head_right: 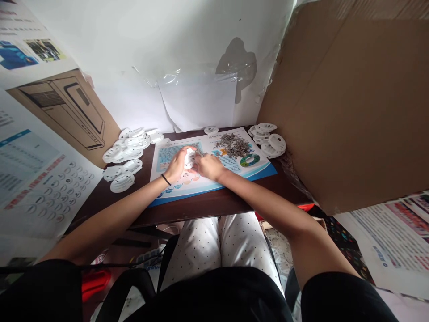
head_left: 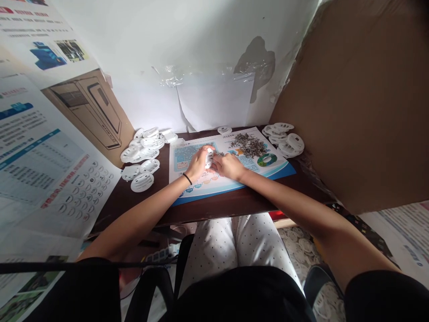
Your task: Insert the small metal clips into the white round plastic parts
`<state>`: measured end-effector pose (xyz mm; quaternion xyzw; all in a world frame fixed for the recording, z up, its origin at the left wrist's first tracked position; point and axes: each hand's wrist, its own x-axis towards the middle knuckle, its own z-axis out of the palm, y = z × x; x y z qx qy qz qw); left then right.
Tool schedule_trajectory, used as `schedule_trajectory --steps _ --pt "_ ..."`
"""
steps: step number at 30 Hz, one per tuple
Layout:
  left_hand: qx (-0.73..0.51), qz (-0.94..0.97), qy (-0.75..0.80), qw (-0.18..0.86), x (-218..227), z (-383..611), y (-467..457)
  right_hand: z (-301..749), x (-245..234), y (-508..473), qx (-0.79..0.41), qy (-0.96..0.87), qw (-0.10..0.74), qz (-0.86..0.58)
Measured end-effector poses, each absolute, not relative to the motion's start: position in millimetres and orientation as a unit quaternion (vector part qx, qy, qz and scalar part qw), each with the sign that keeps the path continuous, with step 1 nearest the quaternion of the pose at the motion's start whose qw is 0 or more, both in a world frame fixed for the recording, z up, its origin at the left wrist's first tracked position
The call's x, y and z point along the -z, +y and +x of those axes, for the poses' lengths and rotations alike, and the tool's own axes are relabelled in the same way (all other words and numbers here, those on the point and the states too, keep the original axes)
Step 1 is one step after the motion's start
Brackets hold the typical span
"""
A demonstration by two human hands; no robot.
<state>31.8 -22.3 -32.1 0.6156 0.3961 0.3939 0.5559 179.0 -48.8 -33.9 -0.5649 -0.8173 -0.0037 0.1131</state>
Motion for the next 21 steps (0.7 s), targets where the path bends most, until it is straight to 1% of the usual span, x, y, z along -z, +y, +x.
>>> schedule_trajectory --steps 3,6,12,16,19,21 --pt "-0.398 0.618 0.402 0.545 29.7 34.0 -24.6 179.7 33.5 -49.0 0.010 -0.817 0.114 -0.565" --pt "-0.411 0.594 0.409 0.558 29.0 34.7 -25.0 184.9 34.0 -48.5 -0.004 -0.826 0.140 -0.545" --pt "-0.428 0.576 0.395 0.574 33.5 30.4 -20.3 193.3 38.2 -46.7 -0.066 -0.806 0.257 -0.529" --pt "-0.423 0.581 0.389 0.577 34.3 29.2 -20.2 191.4 42.1 -45.5 -0.088 -0.789 0.309 -0.524" --pt "-0.423 0.591 0.382 0.571 34.2 29.2 -20.8 190.4 43.7 -45.3 -0.094 -0.789 0.327 -0.512" --pt "-0.422 0.600 0.379 0.564 34.6 29.3 -20.6 190.2 44.3 -45.3 -0.090 -0.791 0.324 -0.511"
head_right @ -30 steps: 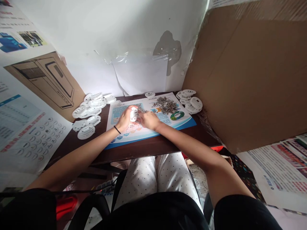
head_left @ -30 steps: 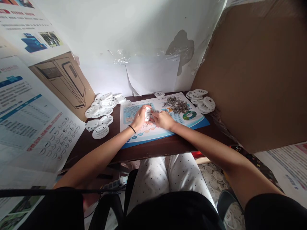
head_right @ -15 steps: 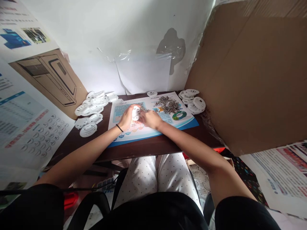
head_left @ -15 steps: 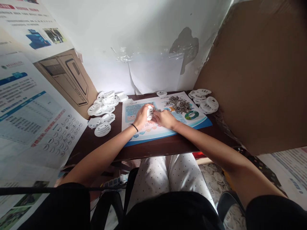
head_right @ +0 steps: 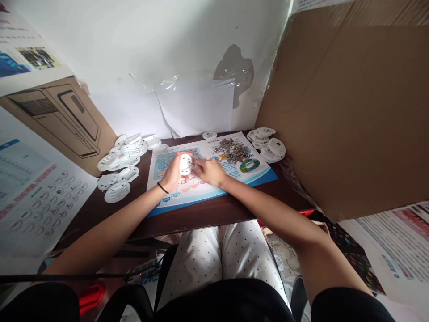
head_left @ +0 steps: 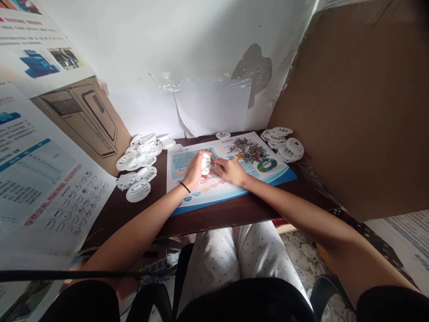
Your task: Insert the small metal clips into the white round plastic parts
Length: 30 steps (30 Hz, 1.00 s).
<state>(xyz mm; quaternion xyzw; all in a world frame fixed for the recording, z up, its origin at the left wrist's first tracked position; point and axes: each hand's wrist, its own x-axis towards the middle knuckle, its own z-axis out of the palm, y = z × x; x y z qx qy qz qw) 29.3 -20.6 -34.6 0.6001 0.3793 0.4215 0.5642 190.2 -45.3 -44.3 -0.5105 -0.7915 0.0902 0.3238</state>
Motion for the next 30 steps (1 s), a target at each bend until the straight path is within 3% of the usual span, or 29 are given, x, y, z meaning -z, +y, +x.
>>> schedule_trajectory --steps 13,22,30 --pt "-0.419 0.595 0.380 0.571 37.0 28.4 -20.2 188.4 46.3 -43.8 -0.082 -0.784 0.295 -0.540" --pt "-0.481 0.370 0.368 0.704 22.0 26.4 -9.8 194.7 40.2 -43.2 -0.153 -0.745 0.426 -0.489" --pt "-0.462 0.398 0.361 0.706 29.5 24.6 -1.8 199.7 37.6 -41.2 -0.163 -0.716 0.472 -0.488"
